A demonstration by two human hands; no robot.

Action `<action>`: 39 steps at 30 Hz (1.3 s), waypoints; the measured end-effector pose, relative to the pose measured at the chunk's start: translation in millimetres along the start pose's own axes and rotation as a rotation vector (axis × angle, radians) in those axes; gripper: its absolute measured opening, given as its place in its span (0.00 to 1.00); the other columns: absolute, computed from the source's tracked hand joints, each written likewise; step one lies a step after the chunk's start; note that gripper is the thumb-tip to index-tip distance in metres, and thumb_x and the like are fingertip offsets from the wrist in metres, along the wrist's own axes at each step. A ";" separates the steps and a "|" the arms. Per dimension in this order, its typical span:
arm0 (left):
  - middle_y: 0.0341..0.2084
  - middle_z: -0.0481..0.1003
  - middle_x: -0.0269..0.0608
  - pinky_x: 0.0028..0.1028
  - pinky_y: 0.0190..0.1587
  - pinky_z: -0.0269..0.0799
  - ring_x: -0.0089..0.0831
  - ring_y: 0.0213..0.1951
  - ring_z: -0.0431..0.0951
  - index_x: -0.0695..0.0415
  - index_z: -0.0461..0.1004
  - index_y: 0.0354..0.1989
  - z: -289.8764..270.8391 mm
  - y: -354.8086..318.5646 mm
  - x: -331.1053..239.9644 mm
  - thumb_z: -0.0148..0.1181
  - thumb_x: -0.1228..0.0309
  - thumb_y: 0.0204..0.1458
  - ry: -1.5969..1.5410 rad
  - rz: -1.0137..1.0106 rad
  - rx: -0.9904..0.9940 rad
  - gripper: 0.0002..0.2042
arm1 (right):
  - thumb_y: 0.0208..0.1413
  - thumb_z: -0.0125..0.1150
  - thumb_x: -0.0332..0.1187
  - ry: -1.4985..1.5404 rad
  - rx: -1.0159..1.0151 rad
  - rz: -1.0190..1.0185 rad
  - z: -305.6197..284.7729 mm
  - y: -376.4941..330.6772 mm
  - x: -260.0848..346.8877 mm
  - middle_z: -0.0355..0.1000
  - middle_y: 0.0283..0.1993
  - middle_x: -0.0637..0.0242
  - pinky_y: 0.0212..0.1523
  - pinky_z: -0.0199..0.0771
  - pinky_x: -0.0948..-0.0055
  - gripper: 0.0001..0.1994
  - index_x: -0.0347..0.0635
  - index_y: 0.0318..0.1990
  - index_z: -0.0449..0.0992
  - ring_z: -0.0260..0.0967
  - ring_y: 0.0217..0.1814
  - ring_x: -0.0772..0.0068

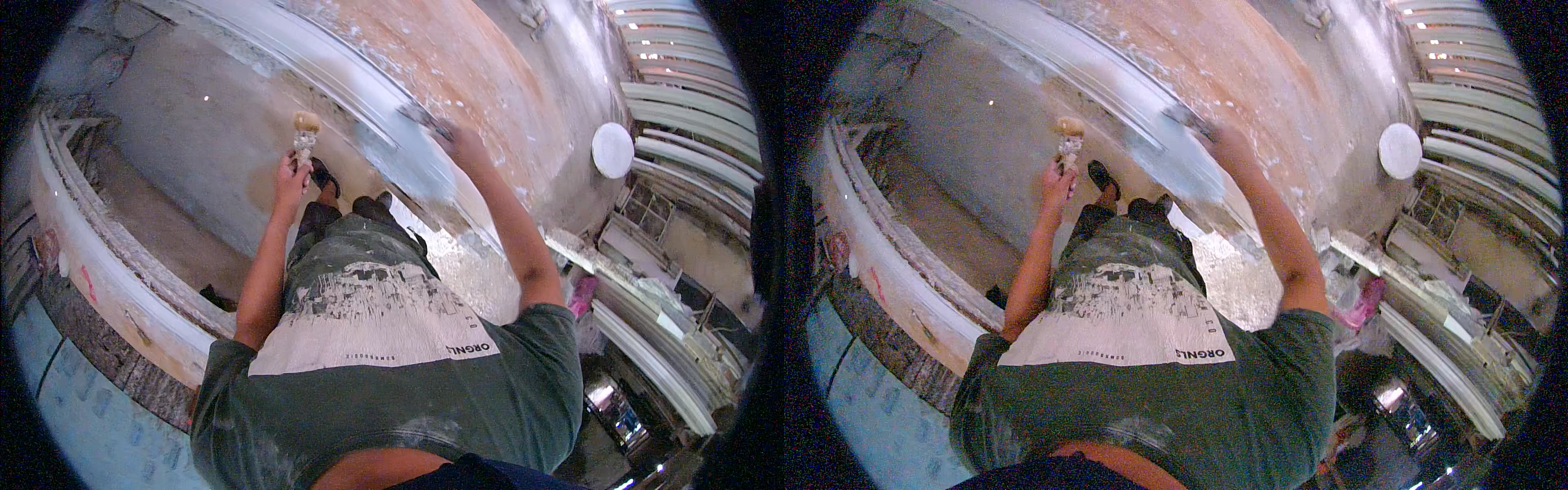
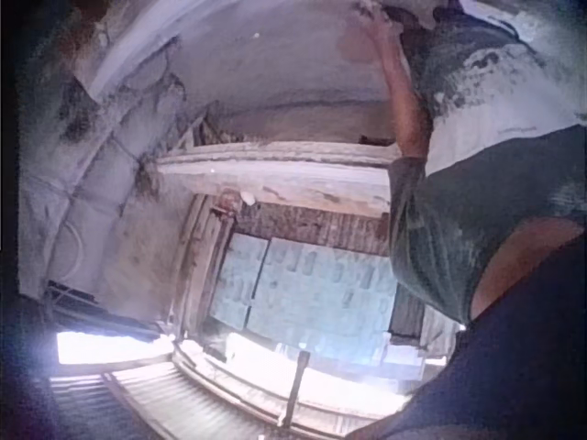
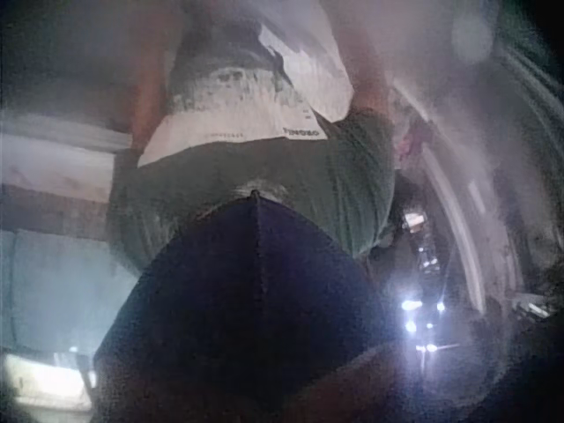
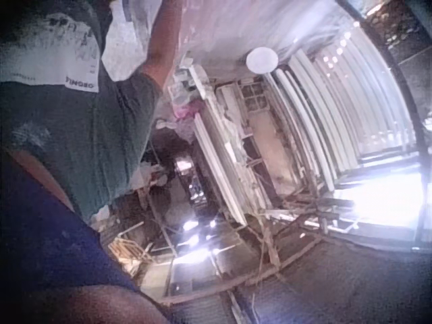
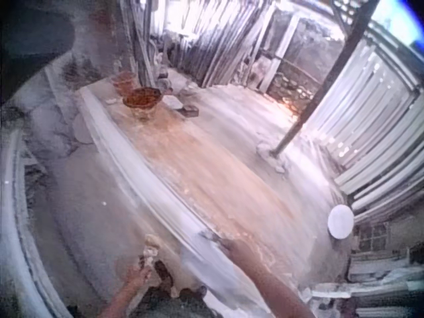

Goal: The person cleans a long white molding piece on a workbench using a brush and a scraper. They repeatedly brush the surface and edges, then scrape off residue, and continue alternating between brushing and scraping along the length of the molding.

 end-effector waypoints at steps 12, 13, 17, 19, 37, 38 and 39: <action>0.29 0.71 0.32 0.19 0.24 0.61 0.16 0.23 0.64 0.59 0.59 0.59 -82.6 54.7 -35.7 0.55 0.69 0.53 0.057 0.166 -0.051 0.25 | 0.52 0.59 0.49 0.073 -0.015 0.014 29.3 137.0 61.7 0.75 0.40 0.48 0.47 0.71 0.56 0.20 0.43 0.42 0.79 0.73 0.43 0.47; 0.29 0.71 0.32 0.19 0.24 0.61 0.16 0.24 0.64 0.59 0.60 0.59 -94.8 54.4 -32.8 0.55 0.69 0.53 0.046 0.153 -0.089 0.24 | 0.53 0.58 0.48 0.100 0.094 0.082 18.5 106.2 57.2 0.75 0.42 0.49 0.48 0.71 0.58 0.20 0.42 0.44 0.78 0.73 0.44 0.48; 0.29 0.70 0.32 0.21 0.29 0.65 0.19 0.27 0.66 0.58 0.62 0.59 -125.3 58.0 -27.5 0.54 0.71 0.54 0.000 0.123 -0.175 0.22 | 0.53 0.60 0.43 0.127 0.166 0.291 -13.3 8.4 2.7 0.76 0.43 0.52 0.49 0.70 0.63 0.18 0.44 0.48 0.76 0.74 0.47 0.56; 0.32 0.71 0.33 0.22 0.33 0.67 0.22 0.30 0.68 0.56 0.64 0.58 -129.8 64.1 -36.7 0.54 0.72 0.54 0.120 0.184 -0.144 0.21 | 0.53 0.62 0.41 0.046 0.176 0.294 -13.3 24.3 8.8 0.76 0.38 0.52 0.45 0.72 0.66 0.16 0.41 0.45 0.77 0.75 0.41 0.61; 0.42 0.74 0.47 0.42 0.46 0.70 0.48 0.43 0.75 0.47 0.66 0.55 -123.4 228.7 -214.5 0.58 0.68 0.49 0.967 0.749 0.235 0.22 | 0.53 0.57 0.45 0.060 0.138 -0.158 51.0 401.2 252.1 0.74 0.37 0.43 0.42 0.71 0.54 0.18 0.41 0.43 0.77 0.73 0.39 0.43; 0.42 0.75 0.46 0.42 0.46 0.70 0.48 0.43 0.75 0.47 0.67 0.54 -128.7 240.4 -214.8 0.58 0.68 0.49 0.968 0.797 0.207 0.22 | 0.54 0.57 0.45 0.084 0.145 -0.140 43.1 386.9 247.6 0.74 0.37 0.44 0.42 0.71 0.54 0.18 0.42 0.44 0.76 0.73 0.39 0.43; 0.42 0.74 0.46 0.41 0.47 0.69 0.47 0.44 0.74 0.47 0.67 0.54 -126.9 244.4 -219.4 0.58 0.68 0.49 0.974 0.761 0.220 0.21 | 0.54 0.57 0.44 0.111 0.153 -0.120 33.0 369.7 238.5 0.74 0.37 0.44 0.42 0.71 0.55 0.17 0.43 0.45 0.76 0.73 0.39 0.43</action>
Point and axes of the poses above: each hand's wrist, its own y-axis towards the middle knuckle, its own z-axis out of the palm, x = y × z, the point moved 4 cm from there along y, towards the middle knuckle
